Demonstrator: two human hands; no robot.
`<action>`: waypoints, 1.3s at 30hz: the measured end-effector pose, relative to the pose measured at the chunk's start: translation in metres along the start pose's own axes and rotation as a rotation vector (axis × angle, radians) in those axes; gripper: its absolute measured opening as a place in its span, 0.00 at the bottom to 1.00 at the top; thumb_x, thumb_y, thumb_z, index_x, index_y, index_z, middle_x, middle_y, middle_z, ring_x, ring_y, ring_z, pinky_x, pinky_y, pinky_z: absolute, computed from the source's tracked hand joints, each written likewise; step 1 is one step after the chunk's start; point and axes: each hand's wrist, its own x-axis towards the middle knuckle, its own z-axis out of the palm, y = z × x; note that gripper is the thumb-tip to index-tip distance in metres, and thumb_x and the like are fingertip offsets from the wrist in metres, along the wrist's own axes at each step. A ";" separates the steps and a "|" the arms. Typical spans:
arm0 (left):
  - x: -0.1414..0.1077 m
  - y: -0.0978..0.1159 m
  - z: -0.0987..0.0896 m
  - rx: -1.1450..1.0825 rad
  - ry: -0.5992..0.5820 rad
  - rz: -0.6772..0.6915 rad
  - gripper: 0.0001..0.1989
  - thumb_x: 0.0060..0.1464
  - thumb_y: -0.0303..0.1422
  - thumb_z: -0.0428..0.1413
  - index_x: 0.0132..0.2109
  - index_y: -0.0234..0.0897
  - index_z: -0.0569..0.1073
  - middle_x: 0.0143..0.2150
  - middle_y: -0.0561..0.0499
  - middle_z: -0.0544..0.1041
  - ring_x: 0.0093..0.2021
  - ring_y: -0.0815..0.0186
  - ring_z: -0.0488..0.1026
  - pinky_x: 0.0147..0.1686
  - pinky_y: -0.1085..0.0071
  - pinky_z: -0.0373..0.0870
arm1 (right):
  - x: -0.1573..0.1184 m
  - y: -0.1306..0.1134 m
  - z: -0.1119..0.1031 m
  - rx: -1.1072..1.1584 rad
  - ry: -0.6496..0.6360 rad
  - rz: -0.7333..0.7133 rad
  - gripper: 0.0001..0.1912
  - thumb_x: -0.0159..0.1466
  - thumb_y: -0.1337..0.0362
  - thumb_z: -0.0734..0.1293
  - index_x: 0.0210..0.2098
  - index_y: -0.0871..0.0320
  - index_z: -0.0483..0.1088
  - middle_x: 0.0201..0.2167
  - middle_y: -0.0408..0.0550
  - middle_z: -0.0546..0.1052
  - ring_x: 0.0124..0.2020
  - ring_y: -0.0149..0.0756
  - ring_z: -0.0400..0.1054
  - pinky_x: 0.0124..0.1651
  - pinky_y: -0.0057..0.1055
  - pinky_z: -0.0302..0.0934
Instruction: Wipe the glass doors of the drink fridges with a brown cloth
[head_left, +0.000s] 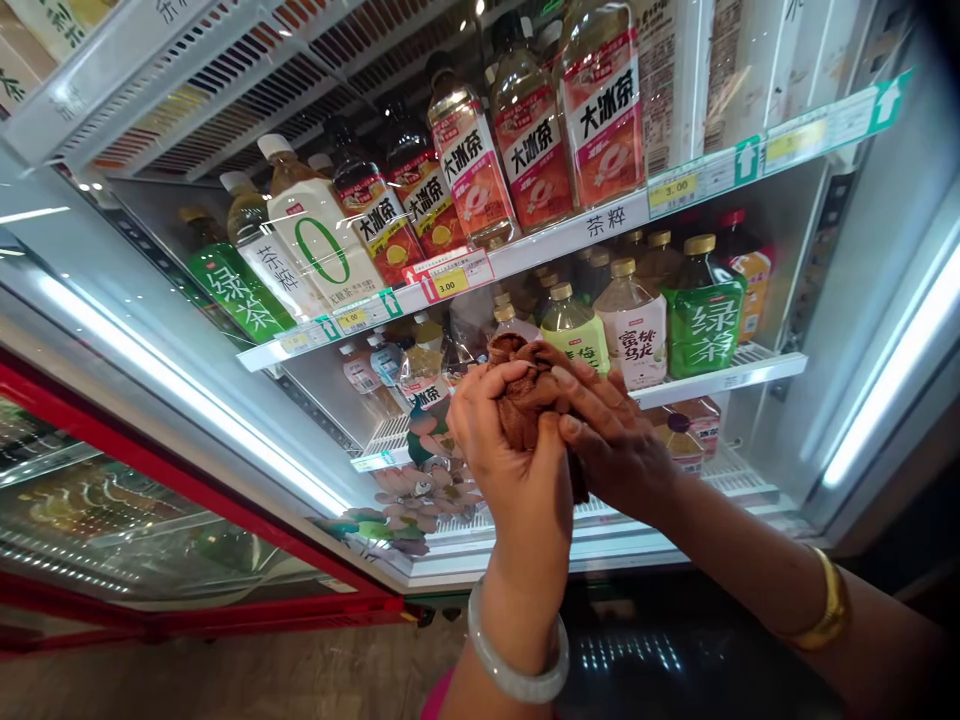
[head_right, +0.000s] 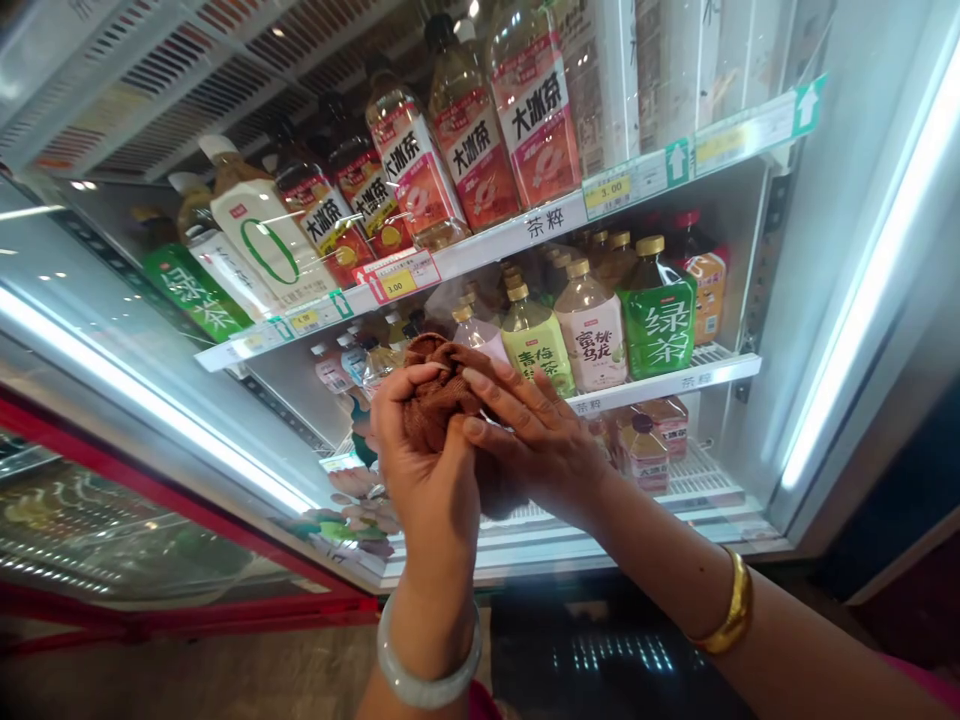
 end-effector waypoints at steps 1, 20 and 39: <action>-0.002 0.002 0.001 0.010 0.002 -0.014 0.16 0.61 0.31 0.58 0.55 0.46 0.72 0.56 0.47 0.74 0.61 0.56 0.70 0.64 0.54 0.65 | 0.002 0.002 -0.001 -0.019 0.043 0.003 0.35 0.67 0.74 0.67 0.70 0.49 0.58 0.73 0.55 0.63 0.78 0.44 0.48 0.77 0.57 0.49; -0.024 -0.037 0.034 0.190 -0.019 0.460 0.33 0.70 0.27 0.51 0.77 0.41 0.53 0.69 0.46 0.74 0.72 0.59 0.66 0.70 0.59 0.62 | 0.010 0.028 -0.027 -0.058 0.114 0.033 0.33 0.68 0.68 0.62 0.72 0.46 0.62 0.75 0.44 0.60 0.74 0.48 0.58 0.75 0.54 0.57; 0.019 -0.042 -0.034 0.061 0.074 0.202 0.26 0.72 0.36 0.45 0.73 0.41 0.61 0.74 0.46 0.66 0.78 0.57 0.54 0.75 0.49 0.54 | 0.073 0.011 -0.003 -0.153 0.187 -0.008 0.15 0.64 0.63 0.72 0.50 0.49 0.77 0.59 0.51 0.77 0.64 0.54 0.70 0.69 0.58 0.62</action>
